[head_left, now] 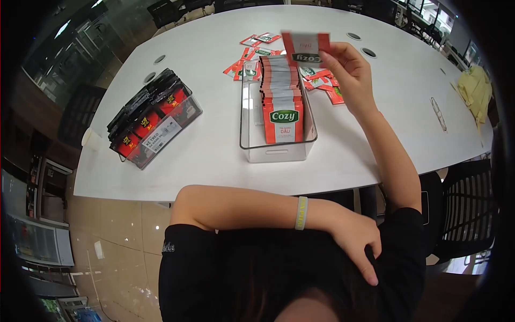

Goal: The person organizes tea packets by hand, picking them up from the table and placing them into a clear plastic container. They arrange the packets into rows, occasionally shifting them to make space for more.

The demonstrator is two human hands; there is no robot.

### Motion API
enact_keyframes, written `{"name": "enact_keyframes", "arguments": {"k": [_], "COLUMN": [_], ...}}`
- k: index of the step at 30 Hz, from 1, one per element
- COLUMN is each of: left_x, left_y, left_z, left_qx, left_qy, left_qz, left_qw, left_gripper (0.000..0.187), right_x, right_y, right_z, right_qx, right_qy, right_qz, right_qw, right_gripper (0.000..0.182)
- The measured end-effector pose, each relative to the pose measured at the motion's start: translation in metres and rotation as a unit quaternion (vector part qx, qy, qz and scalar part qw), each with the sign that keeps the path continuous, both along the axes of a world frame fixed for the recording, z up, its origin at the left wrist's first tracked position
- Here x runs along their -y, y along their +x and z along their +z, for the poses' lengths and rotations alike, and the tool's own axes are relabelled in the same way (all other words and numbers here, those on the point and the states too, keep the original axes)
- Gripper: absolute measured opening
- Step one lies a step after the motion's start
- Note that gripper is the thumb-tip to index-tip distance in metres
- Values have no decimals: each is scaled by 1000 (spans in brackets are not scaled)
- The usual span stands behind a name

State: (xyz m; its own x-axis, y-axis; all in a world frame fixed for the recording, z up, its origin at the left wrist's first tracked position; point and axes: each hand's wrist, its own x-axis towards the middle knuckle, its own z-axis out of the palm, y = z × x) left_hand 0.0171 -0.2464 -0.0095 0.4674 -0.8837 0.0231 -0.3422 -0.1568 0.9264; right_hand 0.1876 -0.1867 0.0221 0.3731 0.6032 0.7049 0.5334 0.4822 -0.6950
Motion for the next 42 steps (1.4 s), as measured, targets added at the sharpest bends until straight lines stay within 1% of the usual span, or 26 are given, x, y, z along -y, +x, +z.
{"name": "enact_keyframes", "arguments": {"k": [2, 4, 5, 6, 8, 10, 11, 13, 15, 16, 18, 19, 21, 22, 23, 25, 27, 29, 30, 31, 32, 34, 36, 39, 40, 42], "left_x": [-2, 6, 8, 13, 17, 16, 15, 13, 9, 9, 11, 15, 22, 20, 18, 12, 7, 6, 9, 12, 16, 22, 15, 5, 3, 3], "left_y": [0, -3, -4, -7, -14, -12, -12, -12, -9, -10, -11, -15, -25, -20, -18, -15, -14, -14, -18, -20, -20, -20, -17, -14, -14, -14], "left_z": [-3, -14, -18, -25, -31, -26, -22, -14, -4, -5, -13, -19, -21, -23, -17, -6, -3, -5, -12, -17, -21, -27, -16, -2, 1, -2], "left_qx": [-49, 47, 48, 52, 97, 75, 94, 110, 90, 89, 68, 69, 131, 99, 98, 88, 65, 47, 67, 87, 89, 105, 119, 127, 126, 137], "left_qy": [12, 9, -12, -14, -110, -78, -76, -73, 45, 46, -53, -54, -141, -74, -76, -7, 8, 22, -37, -96, -99, -58, -35, 23, 55, 48], "left_qz": [11, 16, 14, 4, 58, 28, 43, 60, -2, -2, 23, 25, 71, 22, 26, 11, 0, -12, 26, 66, 71, 41, 40, 22, 13, 19], "left_qw": [999, 999, 999, 999, 987, 994, 992, 989, 995, 995, 996, 996, 979, 992, 992, 996, 998, 999, 997, 989, 989, 992, 992, 991, 990, 989], "left_gripper": [65, 66, 68, 68, 75, 78, 79, 80, 81, 81, 82, 82, 81, 82, 82, 75, 76, 76, 80, 85, 85, 85, 85, 85, 85, 85], "right_x": [2, 1, 2, 4, 4, 4, 1, 1, 2, 2, 2, 0, -2, -1, 1, 5, 4, 9, 7, 2, -2, -4, -9, -13, -13, -15], "right_y": [-3, -3, -8, -14, -23, -22, -25, -23, -21, -17, -16, -15, -13, -12, -13, -14, -14, -16, -15, -12, -16, -33, -53, -72, -75, -80], "right_z": [2, 0, 1, 3, 4, 3, 2, 4, 8, 10, 14, 14, 13, 13, 15, 19, 22, 29, 32, 36, 43, 53, 53, 46, 42, 32], "right_qx": [33, 37, 4, -18, -29, 46, 59, 47, 6, 18, -4, -3, -56, -77, -78, -109, -104, -52, -51, 56, 162, 226, 301, 456, 458, 580], "right_qy": [33, 64, 42, 32, 28, 13, 56, 50, 34, 42, 45, 44, 60, 56, 54, -2, 14, -34, -34, -38, -41, -125, -183, -284, -284, -269], "right_qz": [27, 66, 42, 67, 79, 28, 16, 13, 14, -7, -39, -37, -31, -7, -4, -9, 5, 26, 26, 57, 91, 121, 145, 124, 123, 12], "right_qw": [999, 995, 998, 997, 996, 998, 997, 998, 999, 999, 998, 998, 996, 995, 995, 994, 994, 998, 998, 996, 982, 959, 925, 834, 834, 769], "right_gripper": [18, 19, 20, 20, 19, 18, 18, 18, 19, 19, 18, 18, 18, 20, 20, 17, 17, 20, 20, 20, 21, 25, 29, 28, 28, 34]}}
